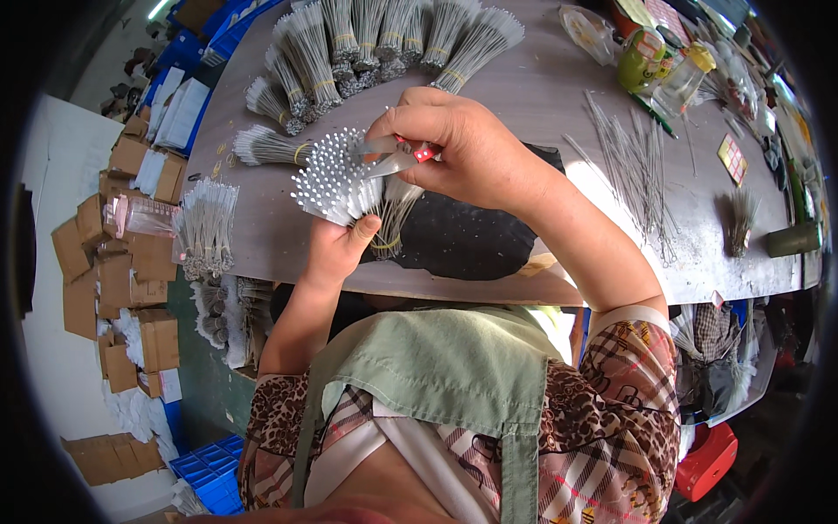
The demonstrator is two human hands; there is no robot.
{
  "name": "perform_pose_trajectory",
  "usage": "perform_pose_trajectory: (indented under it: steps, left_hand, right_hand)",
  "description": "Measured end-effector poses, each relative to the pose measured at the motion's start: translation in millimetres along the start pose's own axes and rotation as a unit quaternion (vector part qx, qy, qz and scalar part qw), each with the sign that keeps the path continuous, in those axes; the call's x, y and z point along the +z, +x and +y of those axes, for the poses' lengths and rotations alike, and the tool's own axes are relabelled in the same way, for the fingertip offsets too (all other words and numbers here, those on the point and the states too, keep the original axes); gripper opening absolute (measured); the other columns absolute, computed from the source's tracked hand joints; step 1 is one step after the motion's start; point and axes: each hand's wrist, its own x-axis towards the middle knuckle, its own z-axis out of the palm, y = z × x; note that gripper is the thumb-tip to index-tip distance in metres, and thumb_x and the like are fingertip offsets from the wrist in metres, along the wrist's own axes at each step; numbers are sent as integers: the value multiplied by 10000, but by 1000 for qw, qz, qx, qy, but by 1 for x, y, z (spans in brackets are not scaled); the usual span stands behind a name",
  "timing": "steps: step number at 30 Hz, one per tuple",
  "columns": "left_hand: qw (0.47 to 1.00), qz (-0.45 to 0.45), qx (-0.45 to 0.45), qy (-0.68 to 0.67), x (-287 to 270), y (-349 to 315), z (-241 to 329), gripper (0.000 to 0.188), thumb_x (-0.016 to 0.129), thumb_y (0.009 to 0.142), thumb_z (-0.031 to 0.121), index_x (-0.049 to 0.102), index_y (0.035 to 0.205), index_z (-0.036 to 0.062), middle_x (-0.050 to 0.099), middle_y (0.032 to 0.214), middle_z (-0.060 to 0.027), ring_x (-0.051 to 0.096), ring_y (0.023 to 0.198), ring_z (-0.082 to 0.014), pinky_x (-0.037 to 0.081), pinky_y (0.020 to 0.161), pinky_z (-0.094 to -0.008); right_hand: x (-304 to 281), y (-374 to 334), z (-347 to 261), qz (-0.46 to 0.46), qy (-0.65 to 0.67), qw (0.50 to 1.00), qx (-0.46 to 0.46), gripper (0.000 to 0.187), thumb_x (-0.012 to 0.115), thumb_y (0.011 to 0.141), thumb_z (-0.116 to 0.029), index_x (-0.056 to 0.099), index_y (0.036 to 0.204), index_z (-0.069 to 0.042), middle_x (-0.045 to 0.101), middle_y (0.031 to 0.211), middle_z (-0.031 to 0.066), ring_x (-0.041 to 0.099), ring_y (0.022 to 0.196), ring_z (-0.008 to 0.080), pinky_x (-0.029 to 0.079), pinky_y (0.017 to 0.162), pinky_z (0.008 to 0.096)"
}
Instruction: The person holds a bundle of wire brushes with white tips and uses red-handled scissors to trim the ends. They repeatedly fan the bundle to align the tips and cut them flush, working on multiple bundles throughout the clip.
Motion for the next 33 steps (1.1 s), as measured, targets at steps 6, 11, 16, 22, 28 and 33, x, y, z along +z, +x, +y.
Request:
perform_pose_trajectory:
  steps: [6,11,16,22,28,33]
  left_hand:
    - [1000,-1,-8,14,0,-1,1,432,648,860,347,592,1072,-26,636,1015,-94,591,934,-168,453,808,-303]
    - [992,15,74,100,9,8,9,467,699,812,358,596,1070,-17,636,1017,-107,605,939,-202,463,811,-316]
    - [986,92,47,127,21,14,25,405,809,689,156,624,1015,4,665,962,-88,637,868,-185,486,776,-301]
    - [993,95,-4,66,9,2,24,267,718,755,14,632,1007,-5,670,988,-78,633,891,-154,486,793,-293]
    - [996,81,-8,37,-1,1,14,261,692,783,20,618,1030,-17,659,999,-90,624,908,-163,473,808,-302]
    - [991,112,1,71,5,6,14,224,698,777,29,634,988,-13,674,932,-89,641,834,-168,486,755,-297]
  right_hand:
    - [-7,-1,-5,-14,3,1000,-5,261,676,682,47,612,915,-51,595,869,32,557,835,193,453,688,284]
    - [-7,-2,-7,-17,7,1000,13,250,672,694,35,611,923,-46,594,905,46,555,842,200,450,697,278]
    - [-4,-2,-8,-12,-4,1000,5,222,663,724,14,609,933,-38,583,894,47,552,837,185,447,709,271]
    - [-1,-4,6,40,1,998,41,165,656,760,-18,590,911,-29,558,865,45,538,819,149,432,713,254]
    - [8,-1,18,93,7,995,43,189,705,740,-73,605,898,-42,518,792,50,489,720,169,405,643,273]
    - [10,-1,19,138,-5,989,46,171,714,738,-58,588,852,-35,511,781,21,462,703,116,392,627,242]
